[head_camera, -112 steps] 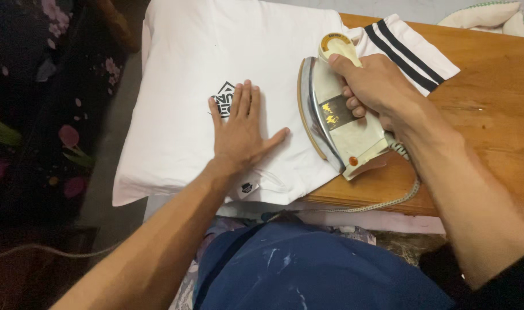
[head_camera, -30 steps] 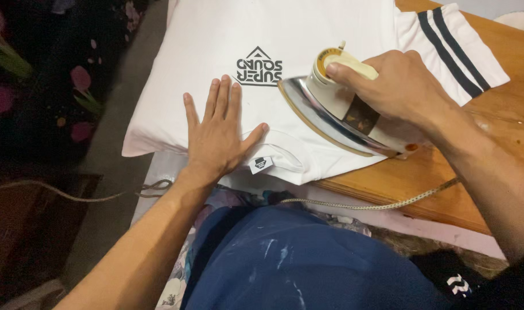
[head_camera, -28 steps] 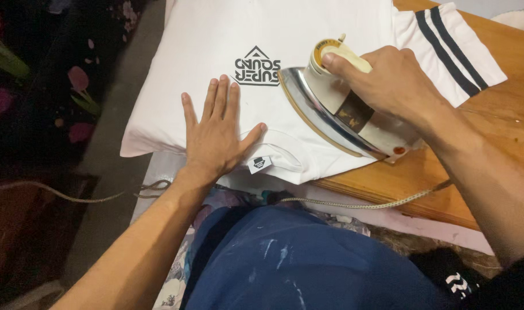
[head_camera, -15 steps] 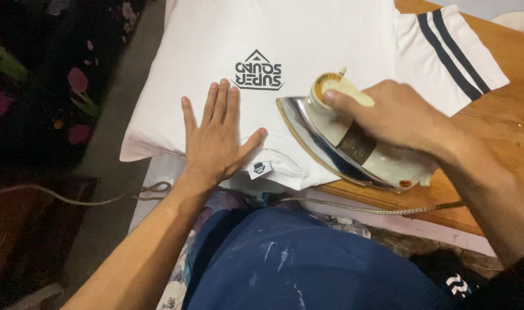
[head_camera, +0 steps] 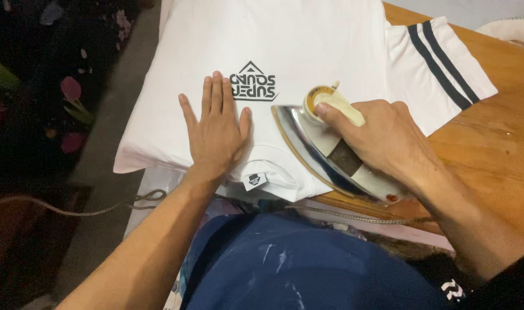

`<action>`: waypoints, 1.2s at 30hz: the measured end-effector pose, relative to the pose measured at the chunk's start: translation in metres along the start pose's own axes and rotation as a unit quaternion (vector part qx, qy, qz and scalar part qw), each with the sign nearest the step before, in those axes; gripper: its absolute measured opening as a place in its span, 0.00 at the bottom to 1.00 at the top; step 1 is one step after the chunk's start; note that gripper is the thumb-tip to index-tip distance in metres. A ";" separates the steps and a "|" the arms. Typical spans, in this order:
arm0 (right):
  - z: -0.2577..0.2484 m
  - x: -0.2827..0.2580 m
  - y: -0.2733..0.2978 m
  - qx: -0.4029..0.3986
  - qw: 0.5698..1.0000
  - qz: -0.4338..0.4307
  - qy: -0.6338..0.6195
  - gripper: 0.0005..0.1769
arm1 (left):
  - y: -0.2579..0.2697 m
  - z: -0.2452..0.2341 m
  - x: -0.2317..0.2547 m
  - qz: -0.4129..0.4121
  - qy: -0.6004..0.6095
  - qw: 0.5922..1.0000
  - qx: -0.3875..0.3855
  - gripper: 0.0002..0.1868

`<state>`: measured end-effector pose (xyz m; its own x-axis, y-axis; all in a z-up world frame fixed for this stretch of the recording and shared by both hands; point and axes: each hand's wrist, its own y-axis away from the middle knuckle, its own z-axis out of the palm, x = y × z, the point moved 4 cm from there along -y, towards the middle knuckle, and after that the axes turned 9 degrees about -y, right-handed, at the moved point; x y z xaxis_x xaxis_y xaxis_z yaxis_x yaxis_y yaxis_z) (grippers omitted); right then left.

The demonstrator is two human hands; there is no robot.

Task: The person irons a white t-shirt with black graphics on a wooden table. They smooth the fabric with their hands, use a steam iron on the front and sleeves, flip the shirt to iron the back, and finish by ironing the sleeve cuffs.

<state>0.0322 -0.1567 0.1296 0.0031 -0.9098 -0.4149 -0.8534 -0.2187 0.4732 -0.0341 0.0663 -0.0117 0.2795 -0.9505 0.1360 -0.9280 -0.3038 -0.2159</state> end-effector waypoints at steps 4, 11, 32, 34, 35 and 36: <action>-0.001 -0.007 -0.010 0.031 0.999 0.019 -0.039 0.38 | 0.000 -0.001 0.001 0.001 -0.012 1.000 0.011 0.38; -0.002 -0.017 -0.011 -0.028 0.998 -0.059 0.014 0.38 | -0.001 0.000 0.000 -0.002 -0.013 1.000 0.014 0.37; -0.006 -0.022 -0.028 -0.002 0.999 -0.038 -0.035 0.39 | -0.002 -0.001 0.000 -0.010 0.010 1.000 0.001 0.40; -0.009 -0.020 -0.027 0.013 0.995 -0.017 -0.101 0.39 | -0.004 -0.001 -0.003 -0.006 0.015 1.000 -0.019 0.42; -0.011 -0.019 -0.028 0.023 0.988 -0.013 -0.151 0.38 | -0.007 -0.002 -0.007 -0.001 0.014 0.999 -0.034 0.43; -0.012 -0.018 -0.029 0.034 0.979 -0.009 -0.201 0.36 | -0.010 -0.004 -0.011 0.003 0.013 0.999 -0.049 0.44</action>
<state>0.0628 -0.1384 0.1330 -0.1755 -0.6908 -0.7014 -0.8876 -0.1973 0.4163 -0.0286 0.0803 -0.0076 0.2686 -0.9499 0.1599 -0.9497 -0.2889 -0.1211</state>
